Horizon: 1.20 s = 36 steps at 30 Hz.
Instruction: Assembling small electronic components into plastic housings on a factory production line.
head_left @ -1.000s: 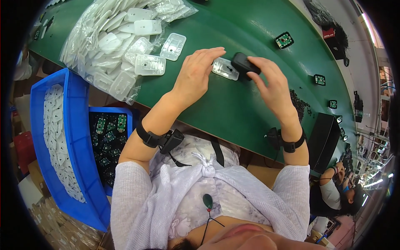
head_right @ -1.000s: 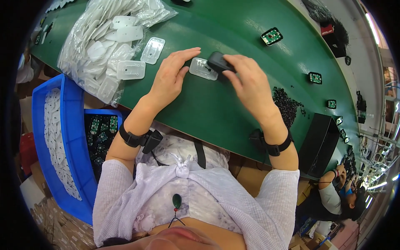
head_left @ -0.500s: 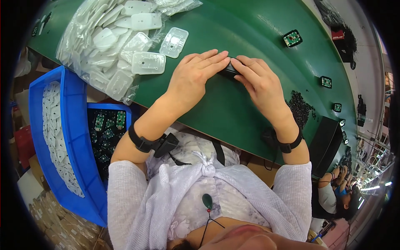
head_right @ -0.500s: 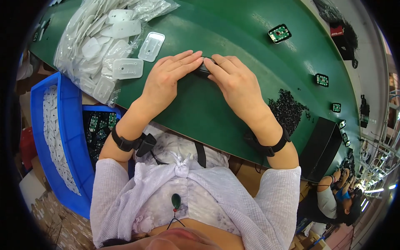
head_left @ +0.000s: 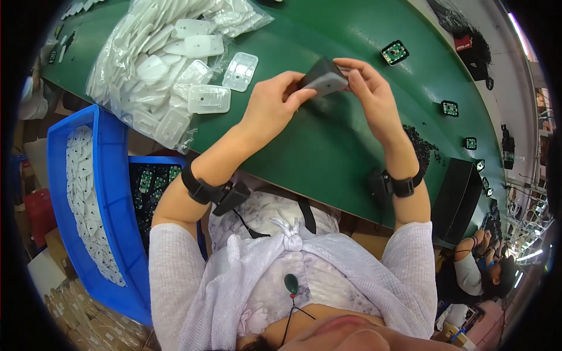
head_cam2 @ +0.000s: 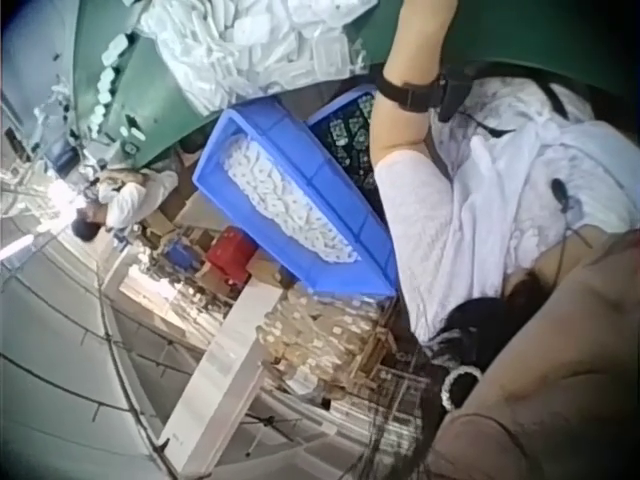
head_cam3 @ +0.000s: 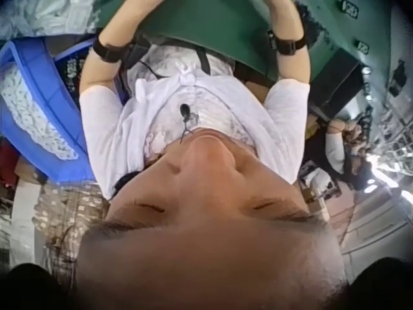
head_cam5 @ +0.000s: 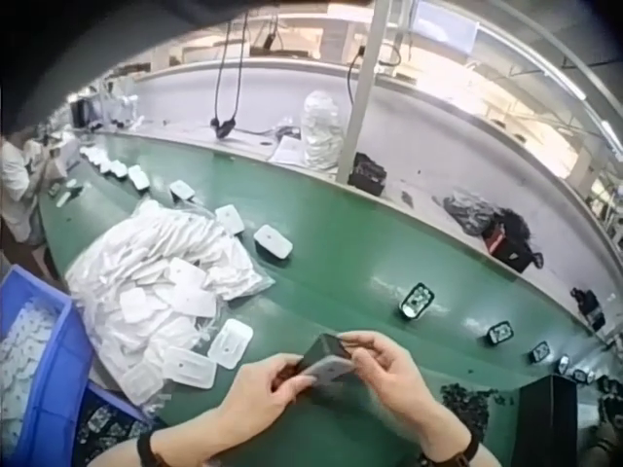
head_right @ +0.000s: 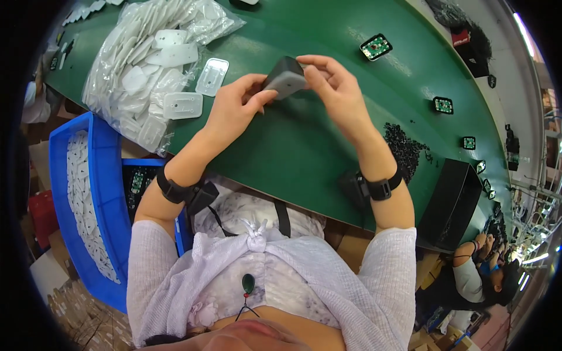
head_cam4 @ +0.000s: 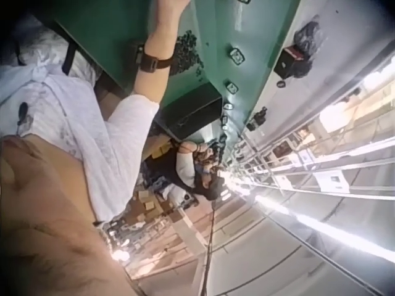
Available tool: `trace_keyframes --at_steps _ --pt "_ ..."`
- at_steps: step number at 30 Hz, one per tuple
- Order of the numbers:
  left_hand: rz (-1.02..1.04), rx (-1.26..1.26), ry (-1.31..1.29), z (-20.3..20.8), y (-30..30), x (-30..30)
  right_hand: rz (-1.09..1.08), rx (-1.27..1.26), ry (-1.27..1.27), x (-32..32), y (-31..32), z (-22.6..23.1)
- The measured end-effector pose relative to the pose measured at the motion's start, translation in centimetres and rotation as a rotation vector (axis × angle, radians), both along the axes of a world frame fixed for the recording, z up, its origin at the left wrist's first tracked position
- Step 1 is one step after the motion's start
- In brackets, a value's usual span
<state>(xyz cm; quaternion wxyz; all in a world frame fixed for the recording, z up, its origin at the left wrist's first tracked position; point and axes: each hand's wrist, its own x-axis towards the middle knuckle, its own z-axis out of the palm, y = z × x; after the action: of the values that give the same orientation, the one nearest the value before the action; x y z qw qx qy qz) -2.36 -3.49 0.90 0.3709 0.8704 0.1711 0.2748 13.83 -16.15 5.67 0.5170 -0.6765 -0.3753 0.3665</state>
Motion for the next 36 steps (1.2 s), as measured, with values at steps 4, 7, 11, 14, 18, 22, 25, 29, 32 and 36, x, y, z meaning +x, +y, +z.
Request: trace_keyframes --at_steps 4,7,11,14,18,22,25,29,32,36 --pt "-0.070 -0.993 -0.103 0.4 -1.2 -0.7 0.003 0.160 0.118 -2.8 -0.4 0.4" --pt "-0.078 -1.068 -0.194 0.6 -2.0 -0.5 -0.078 0.170 0.037 -3.1 0.2 0.2" --pt "-0.078 -1.048 -0.209 0.9 -1.7 -0.4 -0.094 0.214 0.049 -3.4 1.3 0.4" --pt "-0.035 -0.715 -0.150 1.2 -0.9 -0.3 -0.073 0.270 -0.022 -1.8 2.4 0.4" --pt "0.224 0.410 0.007 1.2 3.1 -2.6 -0.104 0.234 -0.366 3.6 5.4 0.6" --pt "0.375 0.604 0.369 1.0 3.7 -4.4 -0.089 0.131 -0.501 9.8 8.6 -1.3" --pt "0.435 0.671 0.471 0.1 3.7 -4.1 -0.062 0.054 -0.499 11.9 10.8 -1.9" --pt "0.341 0.616 0.355 0.4 3.9 -4.2 0.009 -0.058 -0.509 13.8 12.5 -2.6" --pt "0.296 0.507 0.315 0.7 4.3 -4.7 0.039 -0.136 -0.496 14.3 13.3 -2.4" --pt "0.291 0.434 0.304 0.9 4.9 -4.3 0.013 -0.176 -0.504 15.7 13.4 -3.3"
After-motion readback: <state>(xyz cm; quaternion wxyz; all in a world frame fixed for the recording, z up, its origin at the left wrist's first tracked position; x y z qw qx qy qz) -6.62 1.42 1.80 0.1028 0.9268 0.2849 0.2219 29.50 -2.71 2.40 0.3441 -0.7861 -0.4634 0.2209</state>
